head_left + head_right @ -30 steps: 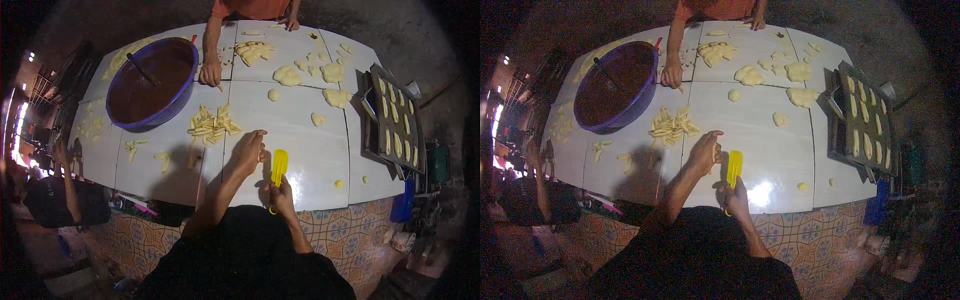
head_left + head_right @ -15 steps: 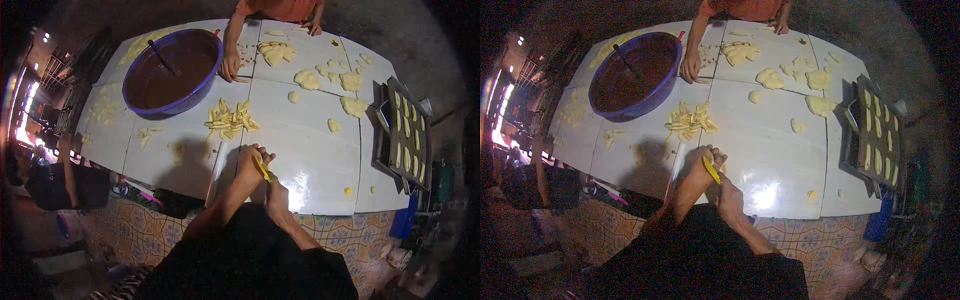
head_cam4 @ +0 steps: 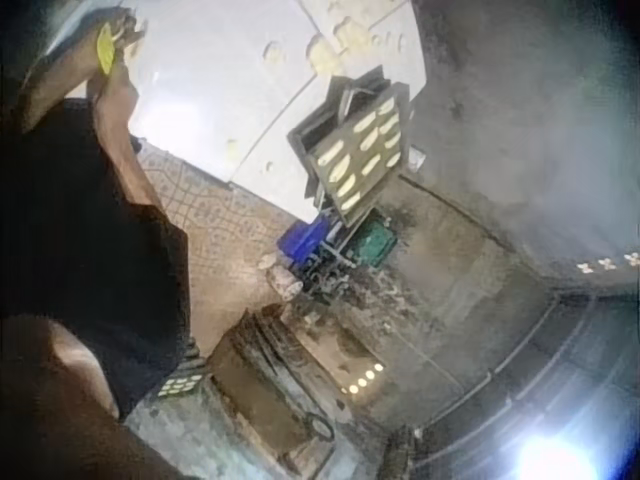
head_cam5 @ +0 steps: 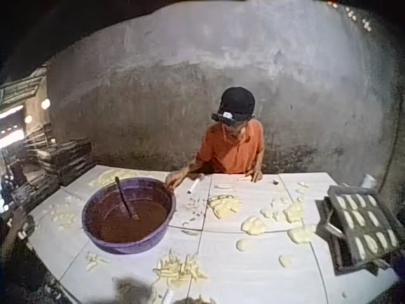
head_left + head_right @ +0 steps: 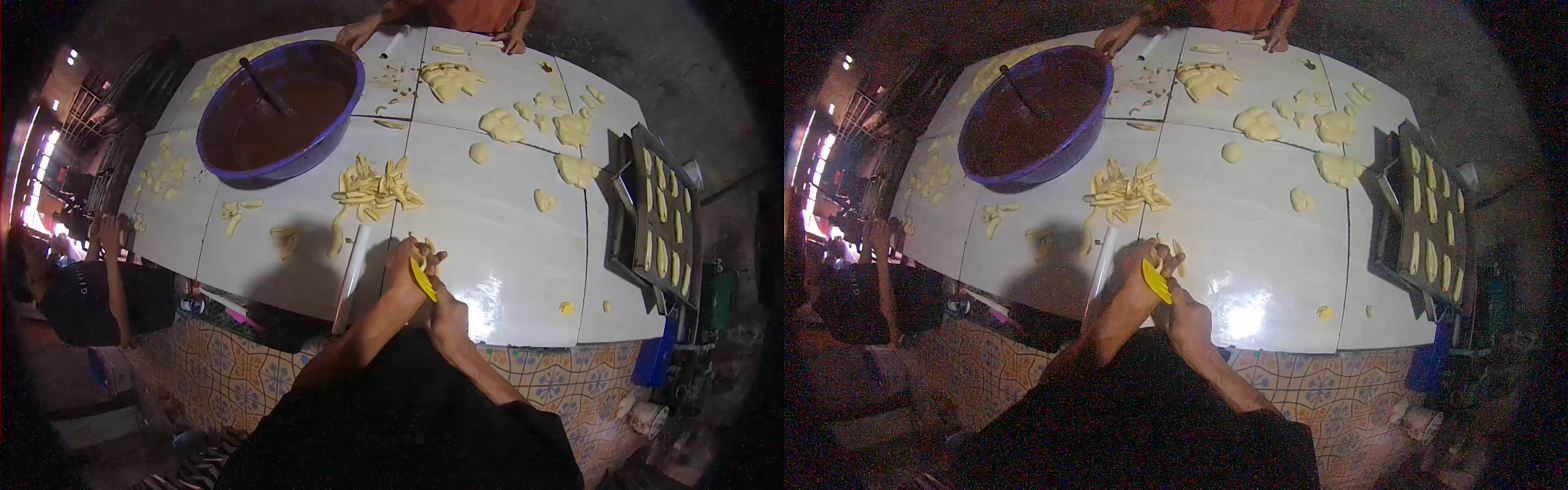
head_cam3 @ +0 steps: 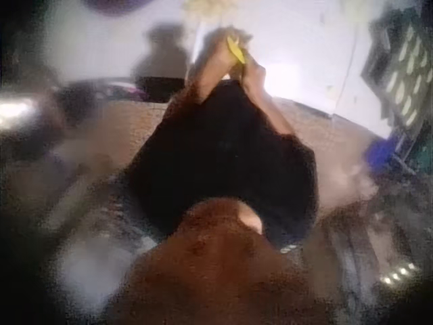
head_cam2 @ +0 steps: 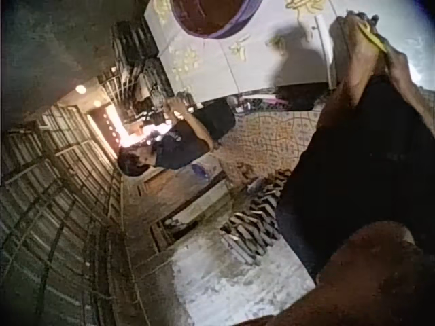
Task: The person uses a scraper to lift pastry dough and places filling from a bowl onto the center by hand, then rolls the dough over the filling and places the shaped pastry onto a metal tray.
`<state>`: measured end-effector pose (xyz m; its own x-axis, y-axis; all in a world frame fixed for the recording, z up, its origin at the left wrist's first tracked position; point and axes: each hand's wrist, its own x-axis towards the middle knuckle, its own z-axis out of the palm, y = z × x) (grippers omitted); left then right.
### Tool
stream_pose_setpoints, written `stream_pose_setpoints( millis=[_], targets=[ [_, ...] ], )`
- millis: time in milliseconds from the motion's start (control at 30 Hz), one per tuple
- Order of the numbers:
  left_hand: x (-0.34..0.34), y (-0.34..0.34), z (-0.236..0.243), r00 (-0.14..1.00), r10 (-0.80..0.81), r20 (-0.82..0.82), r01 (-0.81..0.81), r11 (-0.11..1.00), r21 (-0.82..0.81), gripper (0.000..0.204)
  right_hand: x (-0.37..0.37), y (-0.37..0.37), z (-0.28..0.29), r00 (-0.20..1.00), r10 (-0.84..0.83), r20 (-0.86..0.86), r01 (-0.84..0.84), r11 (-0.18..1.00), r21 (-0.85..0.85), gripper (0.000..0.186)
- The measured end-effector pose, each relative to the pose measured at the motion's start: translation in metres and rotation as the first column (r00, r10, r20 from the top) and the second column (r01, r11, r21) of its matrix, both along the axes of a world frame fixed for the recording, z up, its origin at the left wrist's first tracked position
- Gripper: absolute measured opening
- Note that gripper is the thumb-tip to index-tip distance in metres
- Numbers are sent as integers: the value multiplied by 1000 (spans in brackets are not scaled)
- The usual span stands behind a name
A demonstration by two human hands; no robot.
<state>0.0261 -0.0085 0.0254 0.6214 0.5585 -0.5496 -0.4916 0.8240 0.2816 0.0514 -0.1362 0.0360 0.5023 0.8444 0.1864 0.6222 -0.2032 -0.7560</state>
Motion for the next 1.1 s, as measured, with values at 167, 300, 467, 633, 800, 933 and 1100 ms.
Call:
stream_pose_setpoints(
  millis=[167,300,467,633,800,933,1100],
  targets=[
    [1,2,23,990,124,-73,-121,992,40,14,-3,0,9,999,27,-39,-28,999,-43,63],
    [-2,-1,40,968,213,-136,-167,943,288,14,-3,-1,12,997,36,-72,-43,994,-96,64],
    [-8,-1,28,989,61,-136,-40,987,153,15,-3,-1,11,998,36,-56,-39,998,-53,62],
    [-9,-5,29,990,-42,-136,42,999,-3,19,-2,-2,17,996,52,-67,-52,999,9,58],
    [-16,-13,7,981,-186,-50,193,940,281,14,-3,-3,8,998,55,-25,-54,998,37,62],
    [-12,-17,47,985,-125,-123,140,982,128,19,-3,-5,4,997,65,-53,-61,995,80,63],
    [-15,-20,52,994,-85,-71,94,988,119,14,-5,-1,6,995,24,-98,-23,1000,15,62]
  ],
)
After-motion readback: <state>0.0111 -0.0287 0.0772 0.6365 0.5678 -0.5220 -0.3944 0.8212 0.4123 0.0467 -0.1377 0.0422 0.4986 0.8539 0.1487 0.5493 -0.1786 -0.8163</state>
